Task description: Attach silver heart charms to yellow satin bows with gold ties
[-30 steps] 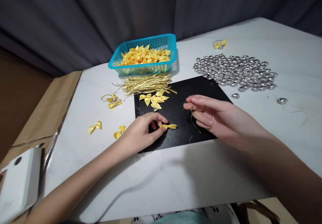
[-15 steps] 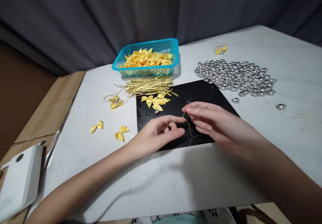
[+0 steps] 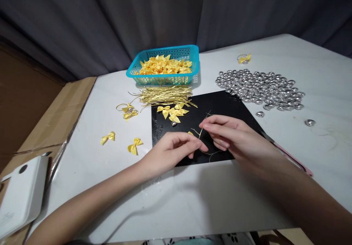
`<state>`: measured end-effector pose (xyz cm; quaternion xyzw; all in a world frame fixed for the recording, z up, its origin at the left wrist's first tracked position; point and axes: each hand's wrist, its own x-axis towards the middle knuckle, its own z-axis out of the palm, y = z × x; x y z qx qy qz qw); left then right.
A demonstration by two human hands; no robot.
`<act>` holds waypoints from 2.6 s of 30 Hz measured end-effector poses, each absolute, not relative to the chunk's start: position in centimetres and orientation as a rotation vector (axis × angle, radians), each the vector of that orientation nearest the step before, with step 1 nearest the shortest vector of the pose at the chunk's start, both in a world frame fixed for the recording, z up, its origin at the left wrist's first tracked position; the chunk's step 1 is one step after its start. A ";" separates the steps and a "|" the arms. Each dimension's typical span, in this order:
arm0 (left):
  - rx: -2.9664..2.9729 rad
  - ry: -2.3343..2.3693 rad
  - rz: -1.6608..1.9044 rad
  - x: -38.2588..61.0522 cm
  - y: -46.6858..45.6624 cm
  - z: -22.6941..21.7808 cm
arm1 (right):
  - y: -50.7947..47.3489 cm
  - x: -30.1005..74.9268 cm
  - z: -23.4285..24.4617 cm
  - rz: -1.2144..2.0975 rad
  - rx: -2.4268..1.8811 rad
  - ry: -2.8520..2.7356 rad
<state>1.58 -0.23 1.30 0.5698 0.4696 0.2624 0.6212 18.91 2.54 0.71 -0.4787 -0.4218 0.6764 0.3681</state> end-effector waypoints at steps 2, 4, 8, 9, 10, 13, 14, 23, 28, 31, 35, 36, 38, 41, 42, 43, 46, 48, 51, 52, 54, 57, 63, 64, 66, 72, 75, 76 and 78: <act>1.342 1.085 0.573 1.5 -0.3 1.3 | 2.5 18.9 0.8 1.717 -1.226 -1.091; 1.363 1.124 0.577 1.5 -0.3 1.4 | 2.4 19.0 0.9 1.707 -1.224 -1.113; 1.307 1.210 0.736 1.5 -0.2 1.4 | 2.4 19.0 0.7 1.695 -1.230 -1.191; 1.298 1.211 0.771 1.5 -0.2 1.3 | 2.4 19.0 0.6 1.696 -1.228 -1.212; 1.302 1.208 0.789 1.5 -0.1 1.3 | 2.4 19.0 0.5 1.697 -1.227 -1.229; 1.356 1.204 0.777 1.4 -0.2 1.2 | 2.4 19.0 0.5 1.699 -1.238 -1.240; 1.374 1.205 0.769 1.3 -0.2 1.3 | 2.4 19.0 0.5 1.700 -1.237 -1.234; 1.420 1.322 0.812 -0.5 0.9 2.0 | 2.8 20.1 1.6 1.630 -1.191 -1.168; 1.471 1.371 0.691 -1.6 1.6 2.4 | 3.0 20.7 1.6 1.683 -1.149 -1.133; 1.549 1.360 0.582 -2.4 2.0 2.5 | 3.1 20.6 1.5 1.731 -1.113 -1.132; 1.648 1.401 0.442 -3.5 2.6 2.2 | 3.2 20.5 1.4 1.781 -1.090 -1.109; 1.668 1.412 0.404 -3.8 2.7 2.1 | 3.2 20.5 1.5 1.788 -1.091 -1.099; 1.698 1.423 0.337 -4.2 2.9 1.9 | 3.1 20.6 1.5 1.792 -1.093 -1.086; 1.728 1.431 0.267 -4.4 3.0 1.7 | 3.1 20.8 1.7 1.796 -1.078 -1.086; 1.736 1.438 0.251 -4.5 3.0 1.7 | 3.0 20.8 1.7 1.798 -1.073 -1.086; 1.742 1.447 0.233 -4.5 3.0 1.7 | 3.0 20.9 1.8 1.799 -1.070 -1.085; 1.759 1.489 0.174 -4.5 3.1 1.7 | 3.0 20.9 1.8 1.803 -1.055 -1.062; 1.779 1.514 0.139 -4.6 3.1 1.7 | 3.1 20.9 1.7 1.812 -1.036 -1.043; 1.798 1.544 0.104 -4.7 3.1 1.7 | 3.2 20.9 1.6 1.823 -1.013 -1.038; 1.798 1.552 0.096 -4.7 3.1 1.7 | 3.2 20.9 1.6 1.823 -1.006 -1.040; 1.799 1.554 0.092 -4.7 3.1 1.7 | 3.2 20.9 1.5 1.830 -1.004 -1.035; 1.803 1.549 0.090 -4.7 3.0 1.7 | 3.2 21.0 1.6 1.840 -1.012 -1.020; 1.811 1.542 0.073 -4.8 3.1 1.6 | 3.2 20.9 1.7 1.829 -1.021 -1.038; 1.815 1.540 0.069 -4.8 3.1 1.6 | 3.2 20.8 1.7 1.829 -1.025 -1.036; 1.829 1.534 0.068 -4.7 3.1 1.7 | 3.2 20.8 1.8 1.834 -1.028 -1.032; 1.850 1.543 0.048 -4.8 3.1 1.7 | 3.1 20.8 2.1 1.808 -1.072 -1.048; 1.845 1.547 0.049 -4.9 3.1 1.6 | 3.0 20.7 2.0 1.793 -1.071 -1.073; 1.840 1.548 0.047 -4.9 3.1 1.6 | 3.1 20.7 2.0 1.795 -1.066 -1.076; 1.835 1.546 0.043 -5.0 3.1 1.6 | 3.1 20.7 1.9 1.802 -1.061 -1.072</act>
